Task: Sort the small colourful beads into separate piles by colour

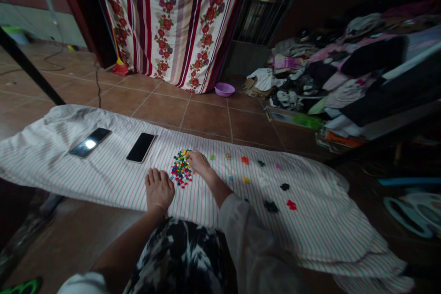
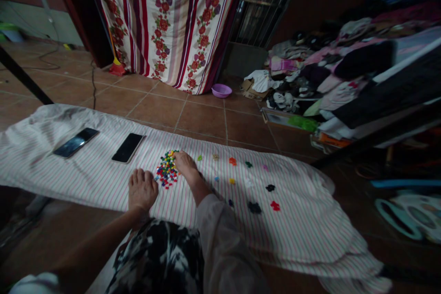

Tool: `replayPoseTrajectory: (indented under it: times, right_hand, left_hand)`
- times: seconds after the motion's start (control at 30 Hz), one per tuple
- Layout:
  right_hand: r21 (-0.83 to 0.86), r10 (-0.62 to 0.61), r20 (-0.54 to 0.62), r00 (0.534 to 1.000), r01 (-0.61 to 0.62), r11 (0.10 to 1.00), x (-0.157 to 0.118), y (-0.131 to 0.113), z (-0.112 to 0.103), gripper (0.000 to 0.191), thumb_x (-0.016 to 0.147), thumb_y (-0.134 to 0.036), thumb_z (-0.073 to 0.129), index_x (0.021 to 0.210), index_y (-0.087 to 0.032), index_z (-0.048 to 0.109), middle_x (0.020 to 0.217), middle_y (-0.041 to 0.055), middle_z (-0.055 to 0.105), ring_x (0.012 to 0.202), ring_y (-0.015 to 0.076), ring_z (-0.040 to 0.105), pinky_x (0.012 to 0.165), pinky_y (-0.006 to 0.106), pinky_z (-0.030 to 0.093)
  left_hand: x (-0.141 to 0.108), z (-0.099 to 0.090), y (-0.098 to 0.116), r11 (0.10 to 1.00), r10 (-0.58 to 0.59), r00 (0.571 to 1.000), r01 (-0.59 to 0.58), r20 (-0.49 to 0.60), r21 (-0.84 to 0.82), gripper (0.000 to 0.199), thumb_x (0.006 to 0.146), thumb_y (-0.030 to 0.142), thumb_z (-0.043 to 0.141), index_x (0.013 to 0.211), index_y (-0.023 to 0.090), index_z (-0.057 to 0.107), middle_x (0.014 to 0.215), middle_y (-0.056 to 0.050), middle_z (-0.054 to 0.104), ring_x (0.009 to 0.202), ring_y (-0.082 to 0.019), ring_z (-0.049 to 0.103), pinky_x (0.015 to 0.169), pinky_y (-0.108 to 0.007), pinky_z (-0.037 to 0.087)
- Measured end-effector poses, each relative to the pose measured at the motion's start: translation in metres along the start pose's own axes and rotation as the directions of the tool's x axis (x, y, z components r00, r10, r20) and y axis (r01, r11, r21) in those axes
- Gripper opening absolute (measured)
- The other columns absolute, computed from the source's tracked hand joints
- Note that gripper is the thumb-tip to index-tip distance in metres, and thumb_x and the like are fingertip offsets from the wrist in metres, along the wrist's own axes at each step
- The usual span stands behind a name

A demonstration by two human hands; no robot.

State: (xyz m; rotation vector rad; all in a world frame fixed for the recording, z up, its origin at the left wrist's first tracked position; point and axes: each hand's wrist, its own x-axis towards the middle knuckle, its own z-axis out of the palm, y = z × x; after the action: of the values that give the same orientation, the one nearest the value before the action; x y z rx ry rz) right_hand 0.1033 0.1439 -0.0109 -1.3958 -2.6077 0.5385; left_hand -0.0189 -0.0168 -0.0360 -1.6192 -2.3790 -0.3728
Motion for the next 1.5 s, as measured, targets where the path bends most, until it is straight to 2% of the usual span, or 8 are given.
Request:
replayPoseTrajectory:
  times: [0.4, 0.6, 0.77, 0.9, 1.03, 1.13, 1.27, 1.5]
  right_hand:
    - [0.283, 0.062, -0.221, 0.973, 0.004, 0.959, -0.016, 0.005, -0.007, 0.023, 0.078, -0.009, 0.051, 0.094, -0.02, 0.064, 0.09, 0.0024, 0.068, 0.081, 0.0144, 0.06, 0.075, 0.022, 0.044]
    - [0.39, 0.198, -0.351, 0.915, -0.049, 0.919, -0.044, 0.047, -0.015, 0.023, 0.076, -0.009, 0.051, 0.091, -0.02, 0.064, 0.084, 0.001, 0.068, 0.078, 0.0142, 0.061, 0.075, 0.024, 0.046]
    - [0.397, 0.346, -0.488, 0.801, -0.15, 0.906, -0.073, 0.118, -0.037, 0.026, 0.075, -0.01, 0.047, 0.089, -0.021, 0.066, 0.091, 0.0027, 0.069, 0.085, 0.0152, 0.062, 0.082, 0.027, 0.047]
    - [0.376, 0.553, -0.482, 0.68, -0.409, 0.831, -0.097, 0.173, -0.062, 0.024, 0.074, -0.013, 0.048, 0.088, -0.019, 0.068, 0.088, 0.0047, 0.069, 0.082, 0.0171, 0.063, 0.081, 0.029, 0.047]
    - [0.377, 0.671, -0.485, 0.56, -0.559, 0.739, -0.118, 0.214, -0.077, 0.028, 0.074, -0.012, 0.047, 0.09, -0.019, 0.069, 0.086, 0.0042, 0.07, 0.082, 0.0166, 0.063, 0.078, 0.025, 0.046]
    - [0.391, 0.703, -0.495, 0.511, -0.592, 0.705, -0.124, 0.234, -0.081, 0.03, 0.074, -0.011, 0.047, 0.093, -0.018, 0.068, 0.089, 0.0044, 0.07, 0.083, 0.0161, 0.063, 0.078, 0.025, 0.046]
    - [0.388, 0.717, -0.477, 0.508, -0.61, 0.691, -0.119, 0.252, -0.085, 0.027, 0.074, -0.011, 0.048, 0.09, -0.018, 0.069, 0.088, 0.0052, 0.07, 0.083, 0.0159, 0.063, 0.077, 0.024, 0.047]
    - [0.373, 0.719, -0.434, 0.543, -0.618, 0.692, -0.107, 0.262, -0.08, 0.026, 0.069, -0.011, 0.05, 0.081, -0.019, 0.072, 0.081, 0.0043, 0.072, 0.082, 0.0163, 0.065, 0.076, 0.024, 0.048]
  left_hand:
    - [0.002, -0.012, 0.002, 0.999, 0.022, 1.0, -0.021, -0.01, 0.035, 0.034, 0.085, 0.03, 0.038, 0.102, 0.008, 0.058, 0.118, -0.022, 0.054, 0.123, -0.034, 0.043, 0.101, -0.046, 0.031]
    - [0.001, -0.012, 0.003, 0.998, 0.027, 1.0, -0.026, -0.011, 0.051, 0.031, 0.084, 0.031, 0.038, 0.094, 0.01, 0.058, 0.111, -0.019, 0.055, 0.12, -0.033, 0.043, 0.099, -0.044, 0.032]
    - [0.001, -0.011, 0.002, 0.997, 0.041, 0.999, -0.04, -0.016, 0.063, 0.031, 0.084, 0.032, 0.036, 0.092, 0.011, 0.057, 0.104, -0.016, 0.054, 0.118, -0.033, 0.044, 0.098, -0.044, 0.033]
    - [0.0, -0.01, 0.002, 0.996, 0.044, 0.999, -0.043, -0.021, 0.077, 0.032, 0.084, 0.032, 0.035, 0.093, 0.011, 0.057, 0.105, -0.016, 0.054, 0.119, -0.033, 0.043, 0.098, -0.044, 0.032]
    - [0.0, -0.01, 0.003, 0.996, 0.047, 0.999, -0.046, -0.008, 0.082, 0.032, 0.084, 0.032, 0.034, 0.093, 0.012, 0.057, 0.104, -0.016, 0.054, 0.118, -0.033, 0.043, 0.098, -0.043, 0.033]
    - [0.001, -0.01, 0.003, 0.996, 0.044, 0.999, -0.044, 0.006, 0.078, 0.031, 0.084, 0.032, 0.034, 0.092, 0.013, 0.057, 0.103, -0.015, 0.054, 0.117, -0.032, 0.043, 0.097, -0.043, 0.033]
    - [0.002, -0.011, 0.004, 0.997, 0.033, 0.999, -0.034, 0.018, 0.067, 0.031, 0.084, 0.032, 0.035, 0.093, 0.013, 0.057, 0.105, -0.016, 0.055, 0.117, -0.032, 0.044, 0.097, -0.043, 0.033]
    - [0.002, -0.014, 0.005, 0.997, 0.035, 0.999, -0.037, 0.028, 0.072, 0.031, 0.084, 0.032, 0.033, 0.094, 0.013, 0.057, 0.107, -0.016, 0.053, 0.117, -0.032, 0.043, 0.097, -0.043, 0.033]
